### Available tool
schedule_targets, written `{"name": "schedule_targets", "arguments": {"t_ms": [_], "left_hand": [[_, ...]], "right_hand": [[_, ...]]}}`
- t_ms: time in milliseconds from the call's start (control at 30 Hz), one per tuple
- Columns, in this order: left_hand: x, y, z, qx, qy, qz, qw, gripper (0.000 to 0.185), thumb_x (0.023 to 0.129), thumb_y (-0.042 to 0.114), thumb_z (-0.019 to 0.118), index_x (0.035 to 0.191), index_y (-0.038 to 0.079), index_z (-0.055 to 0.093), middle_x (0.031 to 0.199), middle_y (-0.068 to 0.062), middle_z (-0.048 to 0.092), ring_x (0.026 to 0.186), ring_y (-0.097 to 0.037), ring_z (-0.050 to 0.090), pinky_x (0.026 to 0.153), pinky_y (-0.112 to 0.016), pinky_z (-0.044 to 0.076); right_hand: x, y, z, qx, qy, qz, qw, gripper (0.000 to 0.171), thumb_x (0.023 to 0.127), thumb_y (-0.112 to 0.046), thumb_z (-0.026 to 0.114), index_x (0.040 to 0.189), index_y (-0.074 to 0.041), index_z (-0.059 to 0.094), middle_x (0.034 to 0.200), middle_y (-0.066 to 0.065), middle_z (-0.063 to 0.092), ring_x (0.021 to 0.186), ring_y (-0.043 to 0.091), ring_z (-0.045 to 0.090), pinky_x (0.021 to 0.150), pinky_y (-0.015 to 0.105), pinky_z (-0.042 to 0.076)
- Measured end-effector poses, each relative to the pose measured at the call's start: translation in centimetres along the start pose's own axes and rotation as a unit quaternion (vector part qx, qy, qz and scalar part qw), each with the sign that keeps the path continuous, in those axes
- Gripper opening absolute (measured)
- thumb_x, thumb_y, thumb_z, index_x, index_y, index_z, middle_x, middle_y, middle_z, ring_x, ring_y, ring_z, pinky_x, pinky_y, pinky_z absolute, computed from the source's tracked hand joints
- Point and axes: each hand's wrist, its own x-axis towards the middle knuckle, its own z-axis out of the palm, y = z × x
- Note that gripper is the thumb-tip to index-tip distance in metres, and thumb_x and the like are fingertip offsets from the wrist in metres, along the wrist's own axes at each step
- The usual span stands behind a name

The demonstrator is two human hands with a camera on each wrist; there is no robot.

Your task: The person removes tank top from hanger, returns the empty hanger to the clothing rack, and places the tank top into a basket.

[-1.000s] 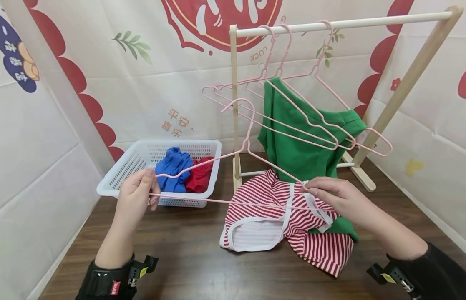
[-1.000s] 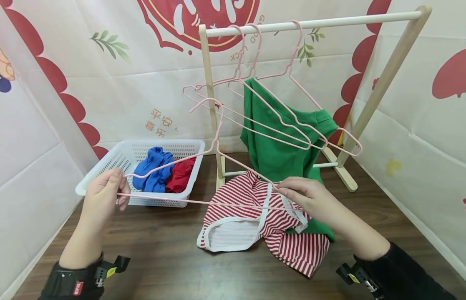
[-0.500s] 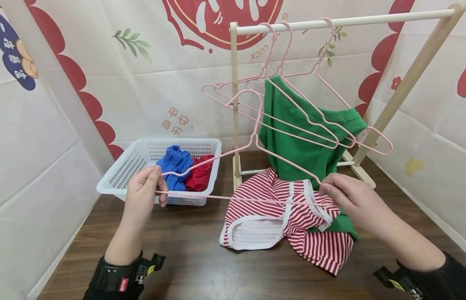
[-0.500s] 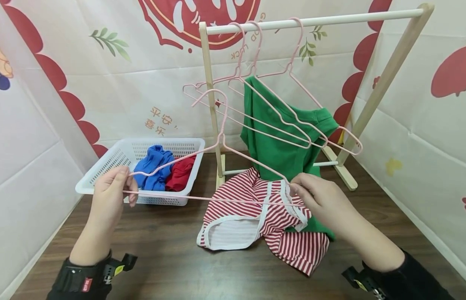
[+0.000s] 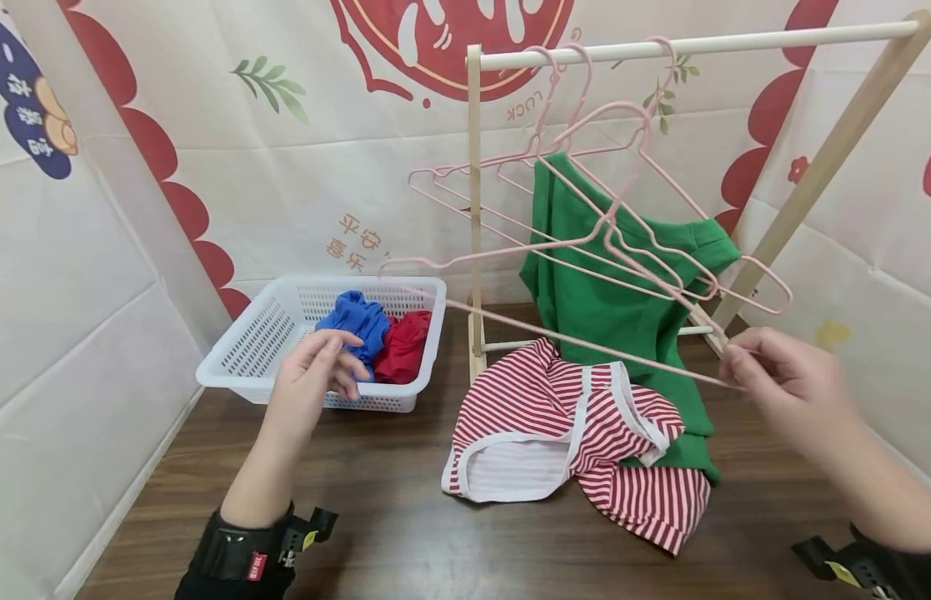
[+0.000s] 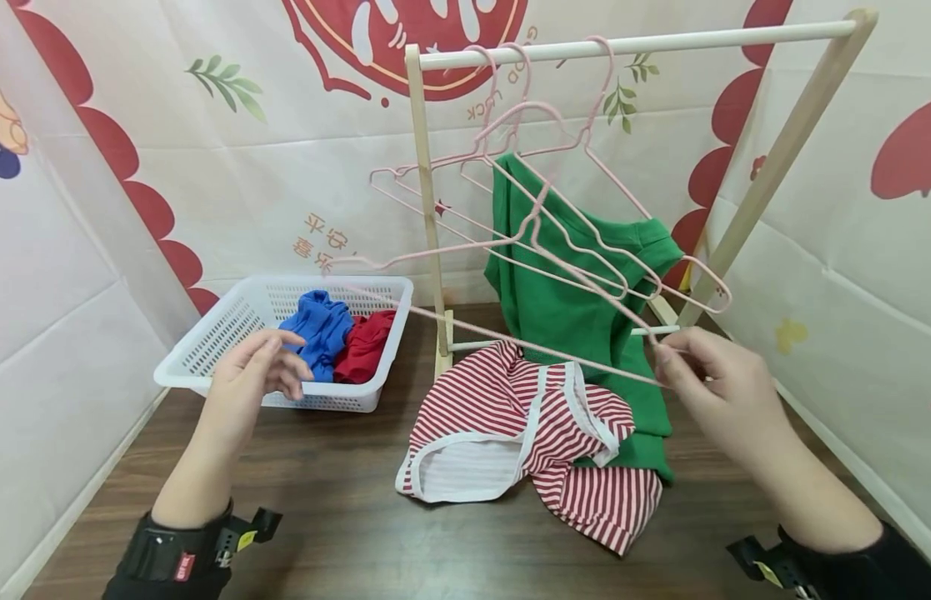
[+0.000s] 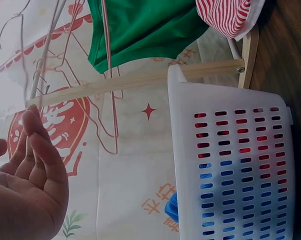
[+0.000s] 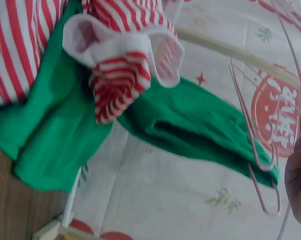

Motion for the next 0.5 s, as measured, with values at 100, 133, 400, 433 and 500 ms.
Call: {"name": "schedule_targets", "arguments": {"t_ms": [100,133,400,433,500], "left_hand": [[0.1,0.0,0.1,0.021,-0.017,-0.011,0.9996,0.030,0.106,0.014,0.039,0.106,-0.009,0.059,0.074,-0.013,0.066,0.054,-0.022,0.060,0.056,-0.030,0.055],[0.1,0.0,0.1,0.026,-0.022,-0.015,0.9993,0.030,0.105,0.013,0.039,0.106,-0.010,0.059,0.074,-0.014,0.065,0.054,-0.022,0.060,0.056,-0.029,0.055],[0.2,-0.3,0.7,0.019,-0.054,-0.034,0.9978,0.027,0.104,0.013,0.043,0.107,-0.009,0.059,0.076,-0.020,0.064,0.058,-0.028,0.061,0.058,-0.032,0.055],[0.2,-0.3,0.9,0.019,-0.058,-0.036,0.9975,0.026,0.104,0.013,0.043,0.107,-0.008,0.059,0.077,-0.019,0.064,0.059,-0.027,0.061,0.058,-0.032,0.055],[0.2,-0.4,1.1,0.022,-0.065,-0.042,0.9967,0.025,0.104,0.013,0.044,0.107,-0.006,0.060,0.078,-0.019,0.064,0.061,-0.027,0.061,0.059,-0.032,0.055]], "right_hand": [[0.1,0.5,-0.9,0.027,0.037,0.018,0.999,0.020,0.089,0.014,0.056,0.080,-0.003,0.063,0.067,-0.014,0.056,0.053,-0.003,0.044,0.045,0.013,0.034],[0.1,0.6,-1.2,0.033,0.047,0.029,0.998,0.021,0.089,0.014,0.056,0.079,-0.004,0.063,0.066,-0.015,0.057,0.053,-0.003,0.045,0.045,0.012,0.034],[0.6,1.8,-4.0,0.076,0.131,0.091,0.984,0.034,0.092,0.012,0.052,0.083,-0.019,0.065,0.069,-0.018,0.061,0.054,-0.004,0.049,0.052,0.005,0.039],[0.7,2.0,-4.2,0.075,0.146,0.096,0.982,0.035,0.093,0.011,0.051,0.084,-0.021,0.064,0.069,-0.019,0.061,0.054,-0.005,0.050,0.053,0.004,0.039],[0.7,2.6,-4.6,0.071,0.173,0.115,0.975,0.035,0.094,0.008,0.051,0.084,-0.023,0.064,0.069,-0.019,0.061,0.054,-0.005,0.050,0.054,0.003,0.040]]}}
